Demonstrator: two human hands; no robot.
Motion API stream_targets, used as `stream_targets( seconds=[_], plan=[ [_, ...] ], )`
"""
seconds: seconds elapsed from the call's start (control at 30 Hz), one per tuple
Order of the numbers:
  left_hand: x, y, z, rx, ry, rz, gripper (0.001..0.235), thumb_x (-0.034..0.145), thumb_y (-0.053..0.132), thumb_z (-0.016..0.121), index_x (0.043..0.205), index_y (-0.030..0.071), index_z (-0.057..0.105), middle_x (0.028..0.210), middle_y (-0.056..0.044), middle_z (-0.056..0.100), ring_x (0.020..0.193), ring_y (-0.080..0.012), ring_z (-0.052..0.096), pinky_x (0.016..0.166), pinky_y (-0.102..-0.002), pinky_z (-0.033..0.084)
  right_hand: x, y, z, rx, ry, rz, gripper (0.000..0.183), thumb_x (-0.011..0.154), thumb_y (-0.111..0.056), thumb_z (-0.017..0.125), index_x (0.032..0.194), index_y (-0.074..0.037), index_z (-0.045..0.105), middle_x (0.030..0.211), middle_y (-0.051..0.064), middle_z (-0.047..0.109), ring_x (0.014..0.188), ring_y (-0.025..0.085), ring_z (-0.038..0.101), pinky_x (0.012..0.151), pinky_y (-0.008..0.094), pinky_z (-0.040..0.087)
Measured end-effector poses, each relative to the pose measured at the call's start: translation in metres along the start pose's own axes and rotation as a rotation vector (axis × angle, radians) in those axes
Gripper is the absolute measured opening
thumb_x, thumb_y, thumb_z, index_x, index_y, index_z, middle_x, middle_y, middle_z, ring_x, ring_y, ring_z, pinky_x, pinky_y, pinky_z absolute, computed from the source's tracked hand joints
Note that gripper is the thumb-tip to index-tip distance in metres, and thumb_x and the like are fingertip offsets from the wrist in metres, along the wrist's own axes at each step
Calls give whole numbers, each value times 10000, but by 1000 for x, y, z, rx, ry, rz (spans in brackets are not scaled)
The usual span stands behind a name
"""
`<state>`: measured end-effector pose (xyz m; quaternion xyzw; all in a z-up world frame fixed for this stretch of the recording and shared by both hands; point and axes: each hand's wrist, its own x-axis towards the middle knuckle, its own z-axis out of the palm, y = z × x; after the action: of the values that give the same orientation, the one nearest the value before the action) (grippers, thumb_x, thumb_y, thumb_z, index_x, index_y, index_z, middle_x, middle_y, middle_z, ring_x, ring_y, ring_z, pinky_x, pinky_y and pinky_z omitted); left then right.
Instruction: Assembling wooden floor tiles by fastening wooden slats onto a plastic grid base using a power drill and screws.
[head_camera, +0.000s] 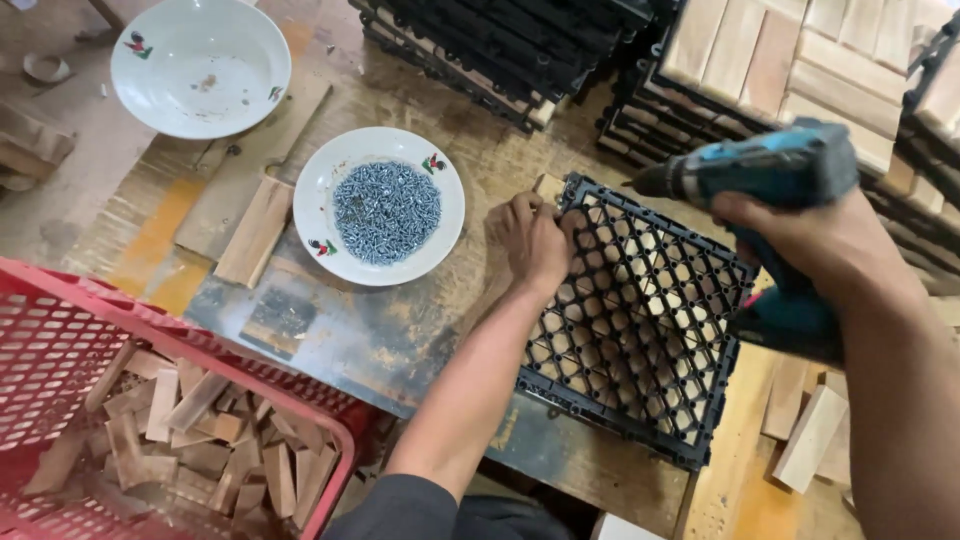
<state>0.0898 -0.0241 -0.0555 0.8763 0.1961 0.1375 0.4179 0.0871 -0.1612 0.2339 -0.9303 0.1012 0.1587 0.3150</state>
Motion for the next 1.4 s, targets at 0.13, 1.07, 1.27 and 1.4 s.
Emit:
stream_targets(
  seconds=[0.13,1.07,1.27,1.4],
  plan=[
    [7,19,-6,27,-165,-144,429,1044,427,500,985,34,664,1299,-90,406,1243,-336,333,1092,-541,265,2,62,-8,84,85,19,322,871,-291,846,1124,-139,717,921,62,736,728,184,674,710,330,522],
    [8,-100,-177,52,389,-48,131,942,191,647,961,126,759,900,-92,767,835,-331,706,767,-473,509,-58,193,-5,564,123,6,284,874,-110,774,1074,8,610,773,215,666,631,290,613,619,387,524],
    [-19,6,-102,-883,-131,-464,265,868,151,752,1121,77,732,1184,-84,726,1055,-200,687,965,-313,571,-69,179,3,601,96,78,487,840,-203,712,1283,-38,595,861,222,676,705,337,642,683,433,538],
    [-51,35,-33,-1485,-648,-552,101,921,131,753,992,60,764,946,-106,762,872,-213,726,839,-361,615,-68,187,13,592,7,-295,476,798,-387,706,1074,-2,652,754,144,714,564,233,675,531,332,590]
  ],
)
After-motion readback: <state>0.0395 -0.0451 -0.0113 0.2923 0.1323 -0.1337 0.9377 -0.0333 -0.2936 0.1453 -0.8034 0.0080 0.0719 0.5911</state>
